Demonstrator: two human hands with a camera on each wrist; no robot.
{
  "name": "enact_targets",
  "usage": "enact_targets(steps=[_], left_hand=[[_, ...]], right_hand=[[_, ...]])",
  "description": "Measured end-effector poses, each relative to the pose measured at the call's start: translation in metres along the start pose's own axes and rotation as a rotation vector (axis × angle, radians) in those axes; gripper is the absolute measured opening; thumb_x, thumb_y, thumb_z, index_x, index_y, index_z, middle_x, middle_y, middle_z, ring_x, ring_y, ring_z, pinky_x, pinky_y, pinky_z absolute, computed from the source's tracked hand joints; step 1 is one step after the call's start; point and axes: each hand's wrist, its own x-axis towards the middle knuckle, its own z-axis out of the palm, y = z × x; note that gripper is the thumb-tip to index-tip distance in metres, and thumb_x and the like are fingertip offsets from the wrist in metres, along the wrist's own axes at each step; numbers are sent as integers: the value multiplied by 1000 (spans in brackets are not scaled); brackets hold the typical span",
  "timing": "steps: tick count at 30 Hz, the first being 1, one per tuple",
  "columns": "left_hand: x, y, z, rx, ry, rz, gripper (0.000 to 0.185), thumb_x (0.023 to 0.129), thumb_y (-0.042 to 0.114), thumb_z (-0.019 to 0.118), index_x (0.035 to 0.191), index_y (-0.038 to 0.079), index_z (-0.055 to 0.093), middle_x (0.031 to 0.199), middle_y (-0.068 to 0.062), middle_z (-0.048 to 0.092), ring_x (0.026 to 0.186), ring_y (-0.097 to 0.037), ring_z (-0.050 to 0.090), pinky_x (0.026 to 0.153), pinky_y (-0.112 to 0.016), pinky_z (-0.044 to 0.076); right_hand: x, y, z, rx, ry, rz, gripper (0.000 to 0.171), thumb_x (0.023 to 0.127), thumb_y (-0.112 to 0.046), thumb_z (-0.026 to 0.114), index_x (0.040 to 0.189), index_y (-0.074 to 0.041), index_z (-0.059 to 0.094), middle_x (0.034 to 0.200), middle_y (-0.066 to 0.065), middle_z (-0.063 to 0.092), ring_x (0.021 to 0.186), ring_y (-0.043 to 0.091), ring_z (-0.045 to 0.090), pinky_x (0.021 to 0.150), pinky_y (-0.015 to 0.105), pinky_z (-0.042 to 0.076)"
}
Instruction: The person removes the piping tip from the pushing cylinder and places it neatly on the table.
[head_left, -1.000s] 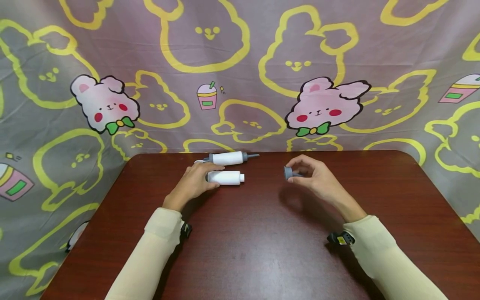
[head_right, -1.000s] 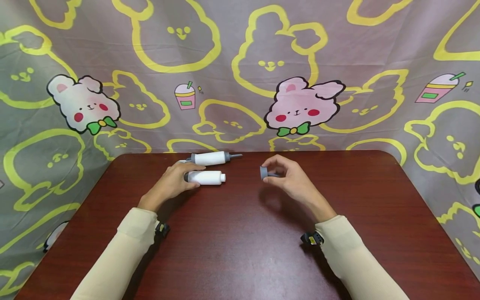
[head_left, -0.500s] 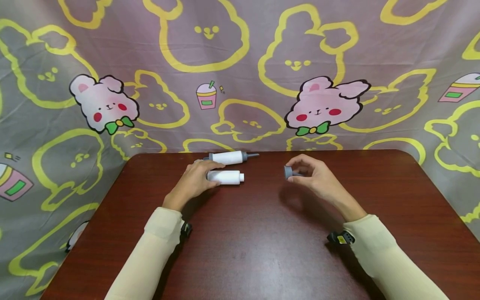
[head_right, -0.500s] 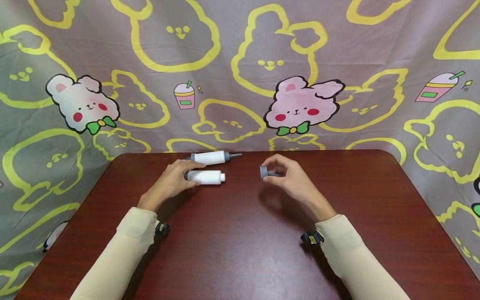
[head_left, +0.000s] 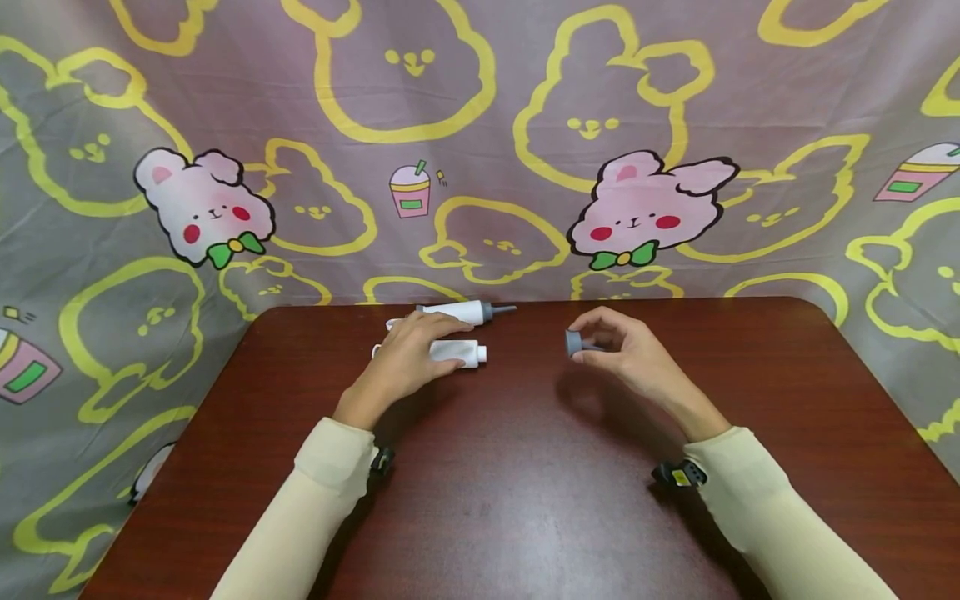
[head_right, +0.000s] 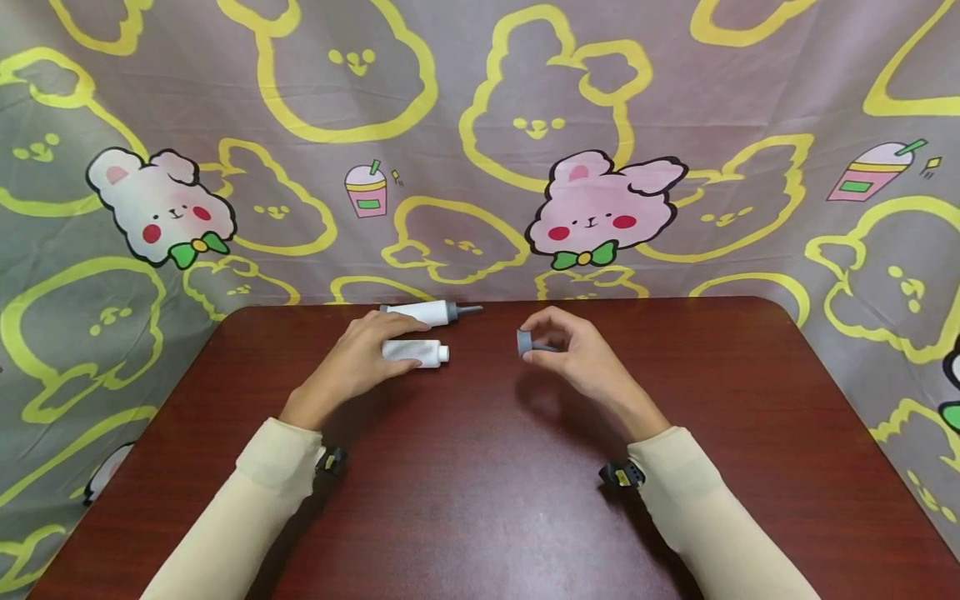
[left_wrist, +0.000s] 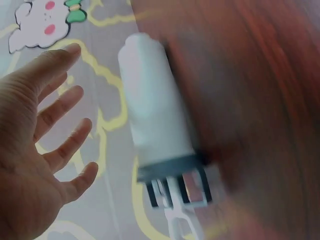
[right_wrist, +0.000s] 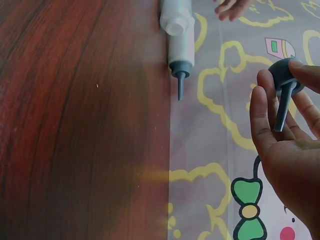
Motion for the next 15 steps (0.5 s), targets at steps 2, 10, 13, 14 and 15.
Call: enact_targets(steps=[2,10,13,14,15], left_hand=[[2,7,1,-7,9,22,47,86,22,87,131,20,73,134,-4,72,130,-32,61,112,-59,42],[8,35,11,-35,72,112,46,86,27,88,130,18,74,130,-2,74,125,-27,62,103,-54,47],[11,44,17,-46,100,142,47,86,27,88,130,18,74,129,-1,74,123,-25,64,101,-51,49],[12,47,19,-54,107,148,48,85,27,89,130,17,74,129,-1,74,122,-24,64,100,-50,49],[13,50,20,-63,118,154,48,85,26,89,129,17,74,129,-1,74,121,-24,65,99,-50,49]], right_hand=[[0,-1,0,1,3,2,32,95,-11,77,124,-7,65,108,20,69,93,18,70,82,28,58],[0,-3,1,21,9,6,34,94,-8,77,124,-4,62,108,20,68,93,16,69,82,26,58],[-1,-3,2,25,9,6,34,94,-7,77,124,-3,62,106,19,69,92,16,69,81,26,58],[-1,-3,2,24,8,4,33,95,-7,77,124,-3,62,106,19,69,92,16,70,82,26,59],[-1,-3,2,23,7,3,33,95,-7,77,124,-3,62,106,19,69,92,16,70,82,26,59]])
